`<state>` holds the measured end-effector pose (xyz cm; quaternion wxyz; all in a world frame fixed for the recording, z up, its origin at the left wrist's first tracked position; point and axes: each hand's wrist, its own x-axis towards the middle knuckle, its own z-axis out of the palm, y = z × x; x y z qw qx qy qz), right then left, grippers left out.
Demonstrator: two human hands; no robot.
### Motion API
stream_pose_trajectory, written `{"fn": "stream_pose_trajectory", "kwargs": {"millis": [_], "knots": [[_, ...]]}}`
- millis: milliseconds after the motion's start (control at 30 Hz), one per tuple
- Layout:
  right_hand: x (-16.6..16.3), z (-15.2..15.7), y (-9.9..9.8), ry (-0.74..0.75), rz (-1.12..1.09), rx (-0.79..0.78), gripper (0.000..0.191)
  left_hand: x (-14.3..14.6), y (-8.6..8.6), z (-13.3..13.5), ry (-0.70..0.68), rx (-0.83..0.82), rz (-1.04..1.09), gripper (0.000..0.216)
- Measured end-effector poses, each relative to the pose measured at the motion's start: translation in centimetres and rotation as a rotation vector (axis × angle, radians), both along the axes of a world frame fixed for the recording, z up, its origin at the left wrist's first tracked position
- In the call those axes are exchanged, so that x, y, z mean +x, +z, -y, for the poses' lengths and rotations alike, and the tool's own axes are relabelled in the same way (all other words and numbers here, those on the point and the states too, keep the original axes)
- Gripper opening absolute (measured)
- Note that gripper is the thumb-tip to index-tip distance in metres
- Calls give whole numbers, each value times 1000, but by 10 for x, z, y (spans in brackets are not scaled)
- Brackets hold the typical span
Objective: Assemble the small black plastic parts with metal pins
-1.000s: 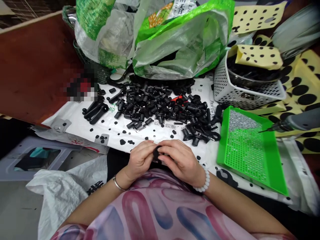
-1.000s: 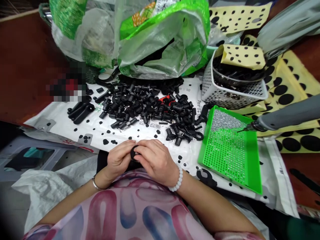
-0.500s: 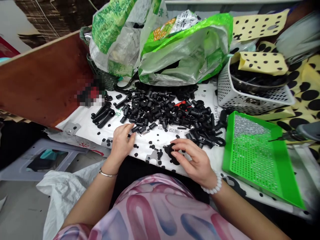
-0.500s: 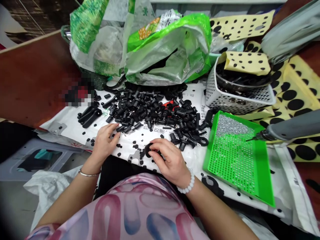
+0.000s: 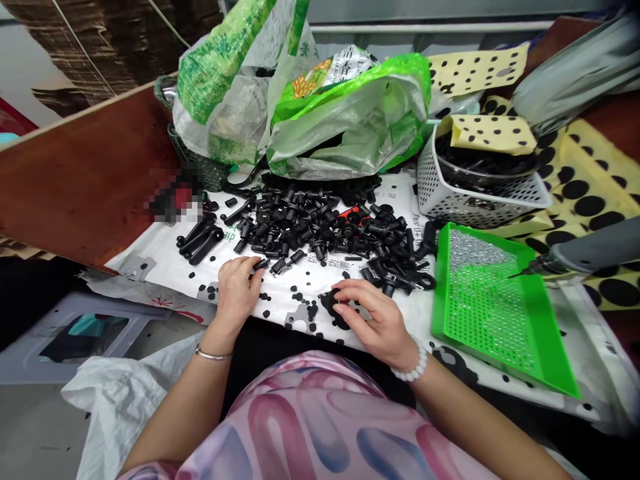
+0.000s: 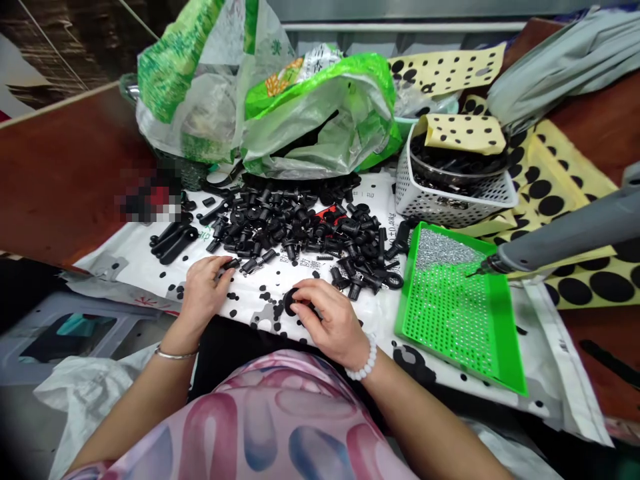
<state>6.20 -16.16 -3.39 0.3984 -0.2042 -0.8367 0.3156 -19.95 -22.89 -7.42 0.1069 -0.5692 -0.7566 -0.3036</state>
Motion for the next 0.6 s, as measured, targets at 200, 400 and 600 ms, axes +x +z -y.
{"fn": "stream_pose_trajectory", "kwargs": {"millis": [200,400,600], "knots": [[-2,1,6,-11,-104,-12,12,15,13,14,-65,169,439,27],[-10,7,22,57,-275,52,26,48,29,26,-395,40,932,25],[-13,10,28,125,-224,133,23,59,36,31,-508,-62,1019,22]]}}
